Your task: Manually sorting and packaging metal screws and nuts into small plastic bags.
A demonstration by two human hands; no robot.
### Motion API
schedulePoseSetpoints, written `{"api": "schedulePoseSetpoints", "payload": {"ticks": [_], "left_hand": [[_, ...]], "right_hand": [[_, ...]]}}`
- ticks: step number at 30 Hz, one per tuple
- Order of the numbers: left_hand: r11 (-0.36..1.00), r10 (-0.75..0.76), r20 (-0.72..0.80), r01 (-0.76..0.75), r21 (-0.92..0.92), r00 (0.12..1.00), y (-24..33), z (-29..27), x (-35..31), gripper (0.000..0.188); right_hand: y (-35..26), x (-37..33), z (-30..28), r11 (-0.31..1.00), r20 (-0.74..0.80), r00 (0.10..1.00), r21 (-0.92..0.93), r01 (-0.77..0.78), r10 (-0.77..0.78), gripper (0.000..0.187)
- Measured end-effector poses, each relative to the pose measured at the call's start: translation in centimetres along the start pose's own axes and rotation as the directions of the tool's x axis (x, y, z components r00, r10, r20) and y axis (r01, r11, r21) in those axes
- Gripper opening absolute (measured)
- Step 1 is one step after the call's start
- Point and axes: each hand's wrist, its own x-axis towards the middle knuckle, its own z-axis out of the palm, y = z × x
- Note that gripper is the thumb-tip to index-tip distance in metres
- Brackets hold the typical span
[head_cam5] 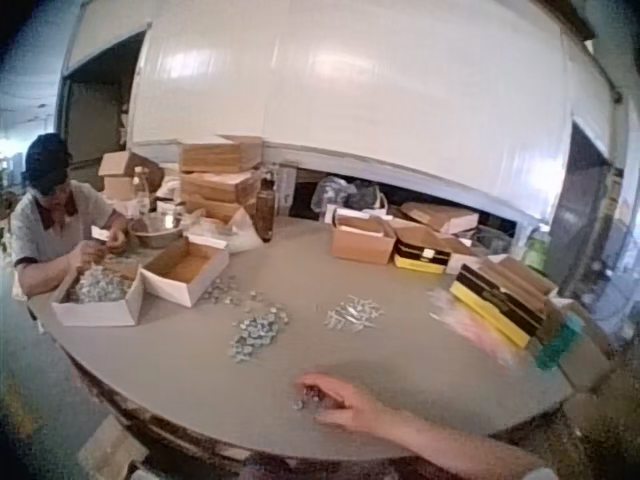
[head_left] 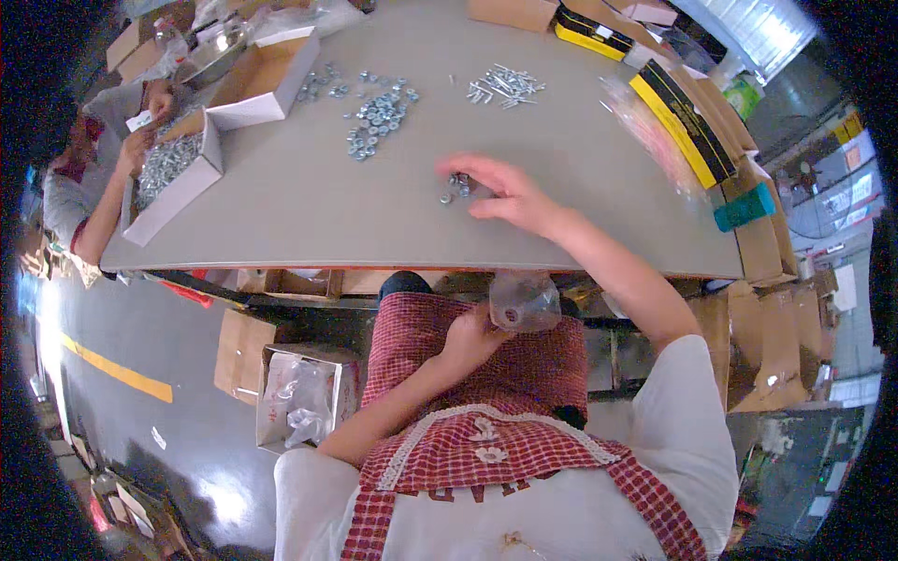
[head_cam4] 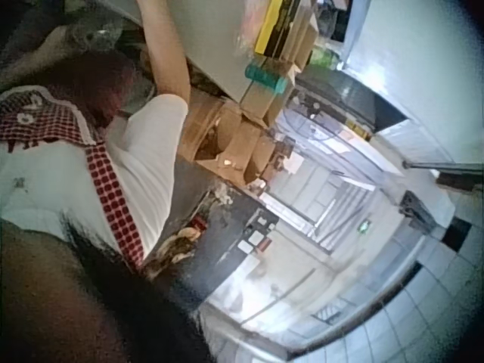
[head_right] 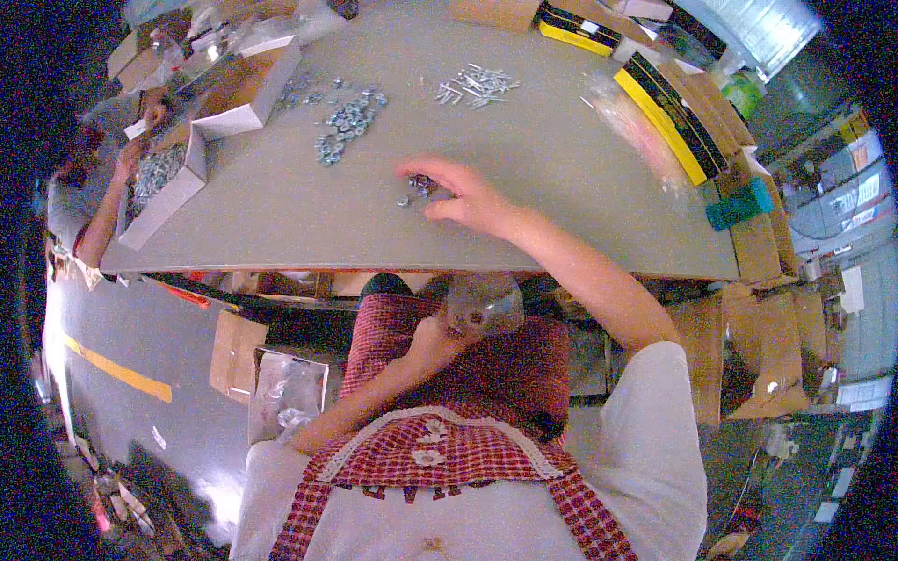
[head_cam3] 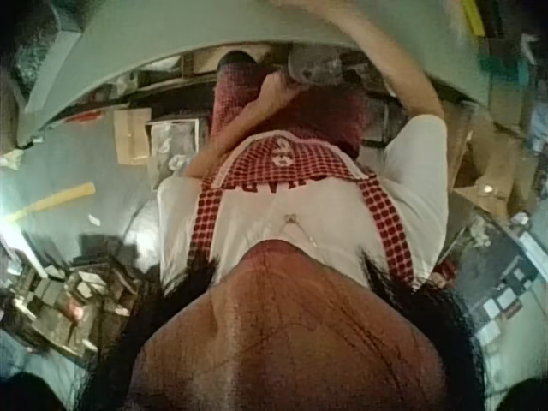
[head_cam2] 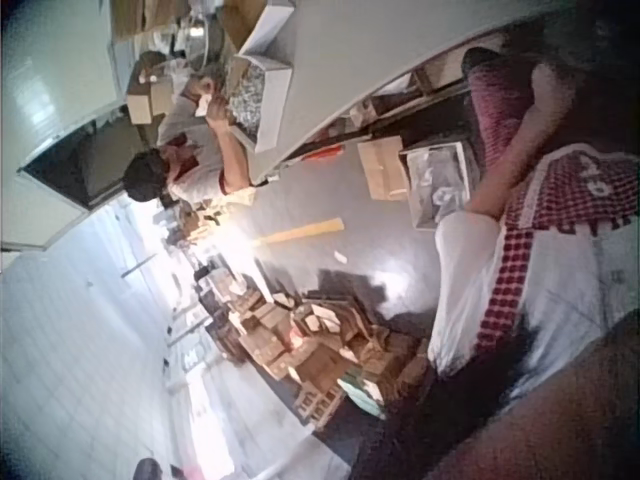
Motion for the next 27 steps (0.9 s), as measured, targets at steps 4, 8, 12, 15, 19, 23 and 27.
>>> {"api": "schedulePoseSetpoints", "payload": {"ticks": [4,8,12,15,19,23,27], "left_hand": [[0.997,-0.043,0.142,0.051,-0.050,0.989,0.8,1.4,0.9,0.045],[0.997,0.073,0.062,-0.074,0.014,0.995,-4.8,6.5,2.2,0.050],[0.949,0.134,0.047,-0.142,0.283,0.990,0.8,3.9,3.0,0.052],[0.995,0.006,0.073,0.001,-0.104,0.997,2.4,2.6,2.5,0.054],[0.992,0.047,-0.119,-0.060,-0.107,0.992,3.8,2.6,2.6,0.046],[0.976,0.217,-0.177,-0.216,0.026,0.960,3.0,2.6,2.6,0.051],[0.987,-0.058,-0.096,0.042,-0.155,0.994,3.6,1.6,2.2,0.054]], "right_hand": [[0.4,0.5,1.5,0.962,-0.045,0.971,-0.159,0.223,-0.233,0.041],[-0.7,-0.1,3.0,0.949,-0.008,0.983,-0.261,0.176,-0.184,0.022],[-0.3,-3.1,1.5,0.960,-0.091,0.966,-0.169,0.224,-0.242,0.012],[-1.1,-6.3,0.0,0.956,-0.112,0.960,-0.176,0.233,-0.255,0.006],[-4.8,-11.1,1.0,0.981,0.071,0.984,0.118,0.155,-0.164,0.007],[-5.0,-11.1,-0.3,0.980,-0.018,1.000,0.196,-0.020,0.024,0.014],[2.8,-5.4,-4.0,0.843,-0.298,0.955,-0.517,-0.148,-0.015,0.048]]}}
